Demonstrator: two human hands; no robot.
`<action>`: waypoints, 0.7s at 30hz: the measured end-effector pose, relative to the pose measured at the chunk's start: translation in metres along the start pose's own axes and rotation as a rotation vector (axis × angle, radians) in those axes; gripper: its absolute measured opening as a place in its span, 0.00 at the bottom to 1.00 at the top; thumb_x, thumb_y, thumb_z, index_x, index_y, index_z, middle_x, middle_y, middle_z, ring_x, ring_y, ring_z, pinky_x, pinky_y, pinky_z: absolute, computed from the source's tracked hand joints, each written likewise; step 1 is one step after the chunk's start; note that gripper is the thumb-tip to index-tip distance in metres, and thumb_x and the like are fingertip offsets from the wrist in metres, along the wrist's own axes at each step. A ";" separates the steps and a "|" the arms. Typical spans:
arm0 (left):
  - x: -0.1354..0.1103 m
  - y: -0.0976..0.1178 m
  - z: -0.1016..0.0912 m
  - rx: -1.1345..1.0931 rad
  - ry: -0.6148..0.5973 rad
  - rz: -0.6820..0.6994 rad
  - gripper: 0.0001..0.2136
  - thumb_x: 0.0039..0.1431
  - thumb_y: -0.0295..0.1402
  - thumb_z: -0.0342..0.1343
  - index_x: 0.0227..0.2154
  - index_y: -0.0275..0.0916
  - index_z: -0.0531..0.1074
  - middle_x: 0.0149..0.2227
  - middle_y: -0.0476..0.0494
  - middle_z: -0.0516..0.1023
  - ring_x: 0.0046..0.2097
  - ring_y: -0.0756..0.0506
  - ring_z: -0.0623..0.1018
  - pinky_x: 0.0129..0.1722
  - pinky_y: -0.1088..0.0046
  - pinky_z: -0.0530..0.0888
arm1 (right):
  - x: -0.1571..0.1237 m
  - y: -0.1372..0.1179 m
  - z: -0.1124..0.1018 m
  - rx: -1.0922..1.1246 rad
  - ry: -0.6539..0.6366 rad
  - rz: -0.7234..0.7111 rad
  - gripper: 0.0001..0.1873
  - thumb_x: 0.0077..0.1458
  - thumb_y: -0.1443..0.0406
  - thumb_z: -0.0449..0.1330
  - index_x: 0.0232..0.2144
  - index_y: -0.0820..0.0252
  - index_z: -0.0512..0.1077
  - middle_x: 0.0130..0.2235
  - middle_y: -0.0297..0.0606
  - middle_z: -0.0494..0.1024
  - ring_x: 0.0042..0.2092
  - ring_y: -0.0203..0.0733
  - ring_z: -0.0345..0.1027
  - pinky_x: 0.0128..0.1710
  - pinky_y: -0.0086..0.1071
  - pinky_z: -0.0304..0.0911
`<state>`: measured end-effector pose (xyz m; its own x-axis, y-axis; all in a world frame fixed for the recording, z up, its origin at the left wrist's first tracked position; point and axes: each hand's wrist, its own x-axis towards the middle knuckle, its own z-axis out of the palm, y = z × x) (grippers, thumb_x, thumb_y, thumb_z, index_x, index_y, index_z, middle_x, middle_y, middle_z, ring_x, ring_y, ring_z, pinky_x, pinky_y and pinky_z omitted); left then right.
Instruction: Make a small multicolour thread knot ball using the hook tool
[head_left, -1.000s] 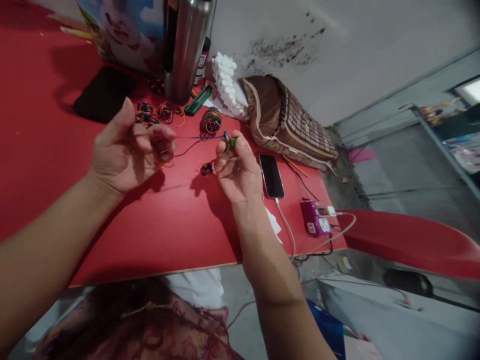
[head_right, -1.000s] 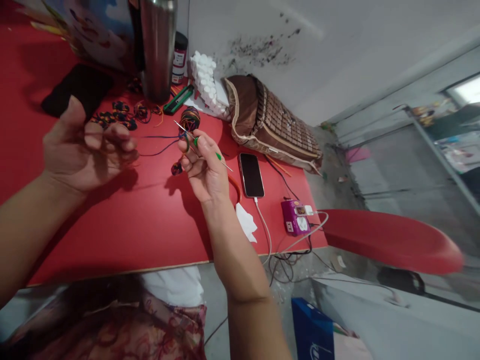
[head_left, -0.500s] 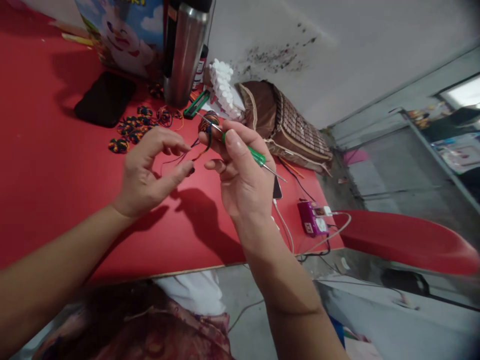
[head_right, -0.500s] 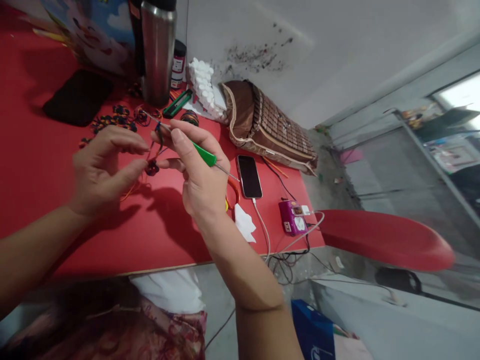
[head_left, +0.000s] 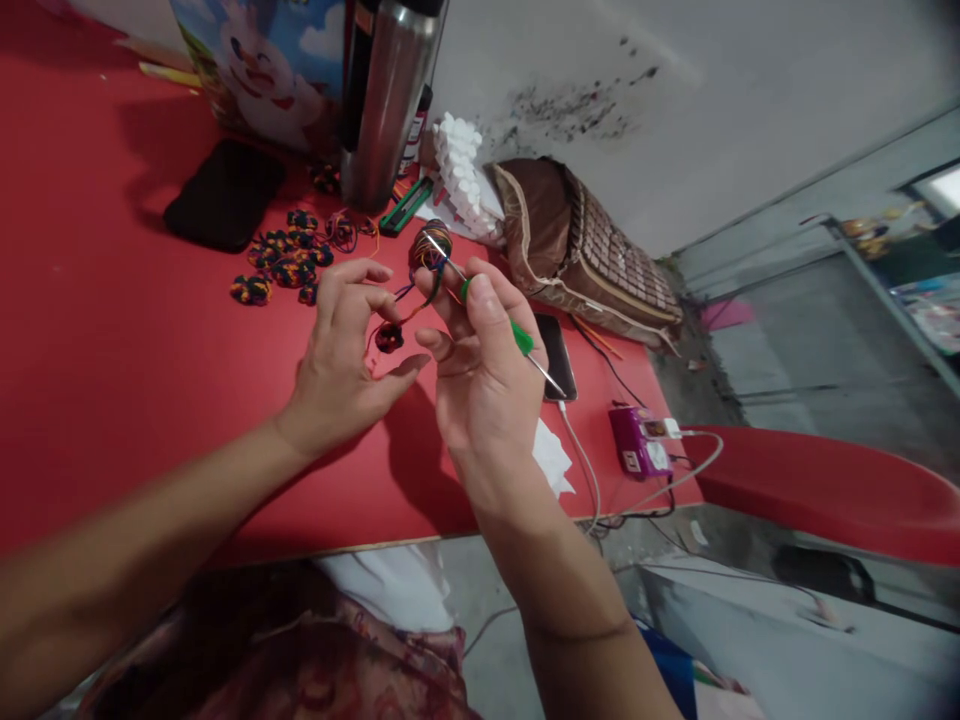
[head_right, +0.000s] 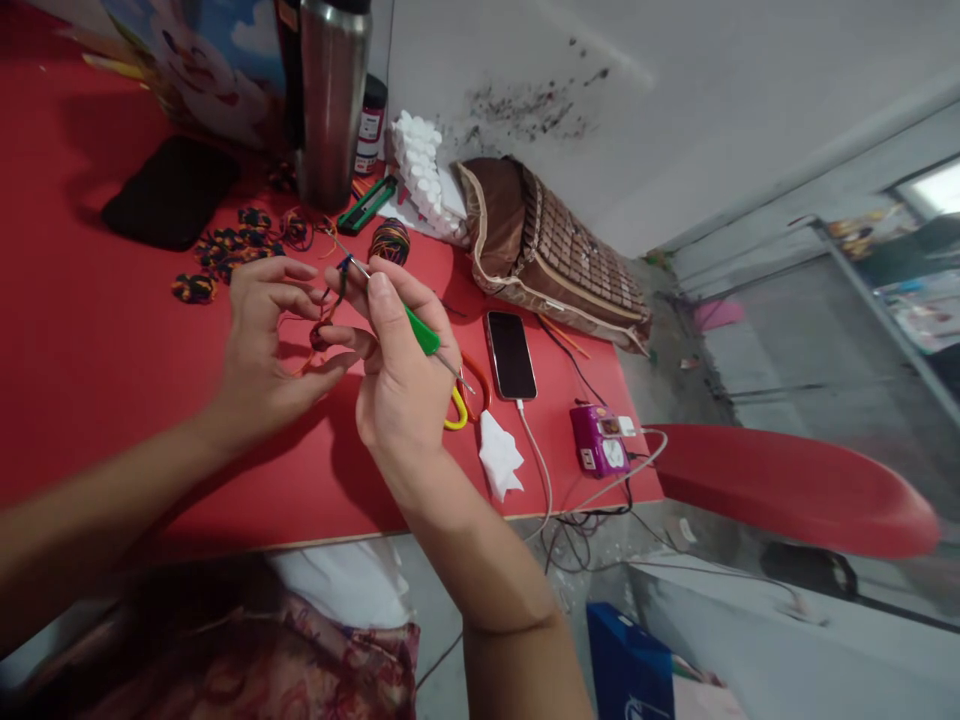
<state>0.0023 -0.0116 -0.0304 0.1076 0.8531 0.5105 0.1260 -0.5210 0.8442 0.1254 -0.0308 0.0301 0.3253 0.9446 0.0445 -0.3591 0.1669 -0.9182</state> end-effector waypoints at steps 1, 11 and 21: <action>-0.001 -0.001 0.000 -0.004 -0.008 -0.026 0.15 0.61 0.34 0.70 0.46 0.47 0.70 0.60 0.40 0.69 0.69 0.36 0.65 0.62 0.54 0.71 | 0.000 -0.001 0.000 -0.007 0.007 0.001 0.04 0.61 0.59 0.68 0.40 0.45 0.78 0.46 0.34 0.86 0.59 0.47 0.82 0.41 0.35 0.85; 0.006 -0.003 0.002 0.001 -0.013 0.006 0.10 0.62 0.22 0.58 0.41 0.45 0.73 0.51 0.40 0.74 0.55 0.40 0.74 0.52 0.58 0.75 | -0.001 -0.001 0.002 -0.007 0.013 -0.003 0.03 0.62 0.60 0.67 0.39 0.47 0.78 0.43 0.32 0.86 0.50 0.43 0.85 0.34 0.30 0.82; 0.009 0.009 -0.017 -0.318 -0.114 -0.256 0.07 0.65 0.28 0.61 0.31 0.44 0.81 0.46 0.40 0.78 0.44 0.41 0.78 0.42 0.62 0.79 | 0.021 0.007 -0.024 -0.085 -0.025 -0.048 0.08 0.57 0.56 0.71 0.39 0.45 0.80 0.43 0.31 0.87 0.52 0.40 0.84 0.37 0.28 0.78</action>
<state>-0.0118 -0.0079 -0.0153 0.2229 0.9363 0.2715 -0.1455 -0.2434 0.9589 0.1506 -0.0167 0.0153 0.3184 0.9429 0.0979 -0.2674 0.1884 -0.9450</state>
